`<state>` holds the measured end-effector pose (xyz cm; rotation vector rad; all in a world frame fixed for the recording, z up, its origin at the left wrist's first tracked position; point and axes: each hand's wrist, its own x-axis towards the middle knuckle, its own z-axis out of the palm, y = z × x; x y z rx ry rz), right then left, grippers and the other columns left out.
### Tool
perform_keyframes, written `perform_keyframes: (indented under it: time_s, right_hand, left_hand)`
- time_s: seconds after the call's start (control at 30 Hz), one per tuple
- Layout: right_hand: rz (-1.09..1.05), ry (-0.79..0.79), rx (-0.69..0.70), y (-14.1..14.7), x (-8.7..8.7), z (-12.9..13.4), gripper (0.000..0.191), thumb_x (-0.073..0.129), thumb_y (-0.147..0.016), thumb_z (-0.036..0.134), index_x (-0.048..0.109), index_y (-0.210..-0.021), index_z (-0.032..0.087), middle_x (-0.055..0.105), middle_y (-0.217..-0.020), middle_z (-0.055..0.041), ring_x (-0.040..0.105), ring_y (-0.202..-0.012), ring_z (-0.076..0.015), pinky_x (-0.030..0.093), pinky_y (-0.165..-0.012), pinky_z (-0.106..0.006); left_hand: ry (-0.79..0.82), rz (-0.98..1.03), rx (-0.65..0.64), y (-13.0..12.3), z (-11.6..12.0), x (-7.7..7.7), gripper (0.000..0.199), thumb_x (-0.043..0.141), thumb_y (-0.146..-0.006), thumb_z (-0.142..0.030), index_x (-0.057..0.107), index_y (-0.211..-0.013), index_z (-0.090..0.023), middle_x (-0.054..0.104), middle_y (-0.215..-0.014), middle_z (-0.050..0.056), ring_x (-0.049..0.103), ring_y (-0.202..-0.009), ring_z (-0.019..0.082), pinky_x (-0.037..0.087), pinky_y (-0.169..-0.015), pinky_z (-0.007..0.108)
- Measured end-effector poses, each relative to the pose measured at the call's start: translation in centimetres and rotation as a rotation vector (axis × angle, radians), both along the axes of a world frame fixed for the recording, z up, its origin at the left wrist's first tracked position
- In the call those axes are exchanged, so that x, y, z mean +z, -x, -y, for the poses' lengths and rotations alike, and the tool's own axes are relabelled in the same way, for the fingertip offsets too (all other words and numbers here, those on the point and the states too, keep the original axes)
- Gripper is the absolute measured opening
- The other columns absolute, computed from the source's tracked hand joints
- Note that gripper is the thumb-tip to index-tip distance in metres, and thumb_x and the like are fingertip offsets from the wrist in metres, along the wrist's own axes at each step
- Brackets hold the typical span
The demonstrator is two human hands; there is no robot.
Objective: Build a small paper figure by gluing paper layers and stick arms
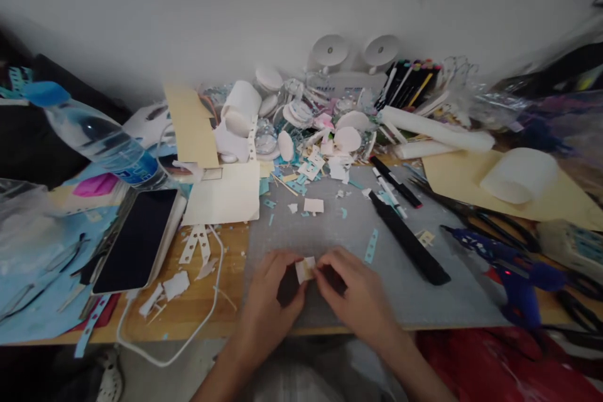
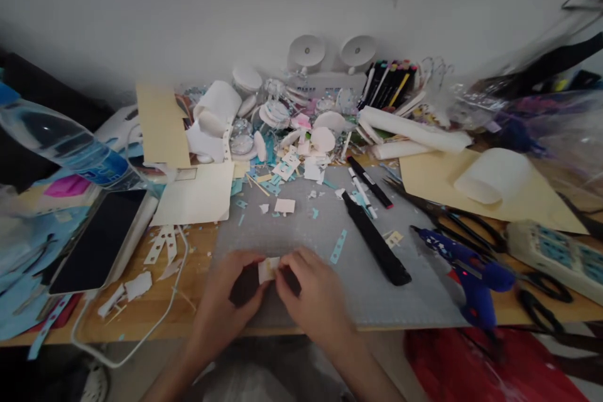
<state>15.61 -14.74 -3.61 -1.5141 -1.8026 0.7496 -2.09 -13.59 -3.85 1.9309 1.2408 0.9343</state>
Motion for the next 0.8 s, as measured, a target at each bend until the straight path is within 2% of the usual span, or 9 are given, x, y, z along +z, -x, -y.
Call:
perform_keyframes:
  time_s: [0.23, 0.37, 0.5, 0.67, 0.8]
  right_hand:
    - [0.029, 0.037, -0.043, -1.4, 0.0, 0.2, 0.017, 0.05, -0.093, 0.022, 0.048, -0.076, 0.022, 0.05, -0.07, 0.0013, 0.049, -0.062, -0.0138, 0.036, -0.057, -0.027]
    - [0.09, 0.038, 0.027, -1.0, 0.4, 0.2, 0.007, 0.057, -0.09, 0.024, 0.052, -0.085, 0.023, 0.056, -0.079, -0.0006, 0.054, -0.072, -0.0161, 0.039, -0.062, -0.028]
    - [0.11, 0.037, 0.051, -0.7, 0.5, 0.0, 0.01, 0.053, -0.091, 0.018, 0.052, -0.081, 0.022, 0.058, -0.079, -0.0011, 0.055, -0.076, -0.0168, 0.04, -0.066, -0.029]
    - [-0.204, 0.216, -0.01, -1.0, 0.9, 0.4, 0.013, 0.051, -0.095, 0.026, 0.054, -0.083, 0.023, 0.055, -0.075, 0.0006, 0.052, -0.066, -0.0132, 0.04, -0.056, -0.025]
    - [-0.448, 0.377, 0.035, -0.6, 1.5, 0.3, 0.014, 0.053, -0.095, 0.031, 0.056, -0.085, 0.022, 0.056, -0.076, 0.0008, 0.054, -0.068, -0.0122, 0.044, -0.059, -0.022]
  left_hand:
    - [0.001, -0.041, -0.003, -0.2, 0.0, 0.2, 0.038, 0.058, -0.082, -0.005, 0.056, -0.113, -0.026, 0.066, -0.106, 0.005, 0.063, -0.099, 0.022, 0.051, -0.087, 0.035]
    - [0.012, -0.032, -0.024, -0.2, 0.0, 0.4, 0.038, 0.06, -0.082, -0.006, 0.056, -0.114, -0.026, 0.067, -0.106, 0.004, 0.064, -0.099, 0.021, 0.052, -0.087, 0.033]
    - [0.03, -0.011, -0.038, -0.1, -0.1, 0.5, 0.038, 0.064, -0.082, -0.009, 0.055, -0.115, -0.027, 0.067, -0.106, 0.004, 0.065, -0.099, 0.02, 0.053, -0.087, 0.032]
    - [0.107, 0.117, -0.026, 0.4, 0.0, 1.0, 0.037, 0.073, -0.082, -0.023, 0.056, -0.114, -0.028, 0.066, -0.105, 0.005, 0.065, -0.098, 0.022, 0.056, -0.084, 0.033]
    - [0.156, 0.238, -0.01, 0.7, 0.2, 1.4, 0.045, 0.079, -0.077, -0.035, 0.059, -0.117, -0.029, 0.065, -0.111, 0.008, 0.064, -0.106, 0.027, 0.056, -0.088, 0.039]
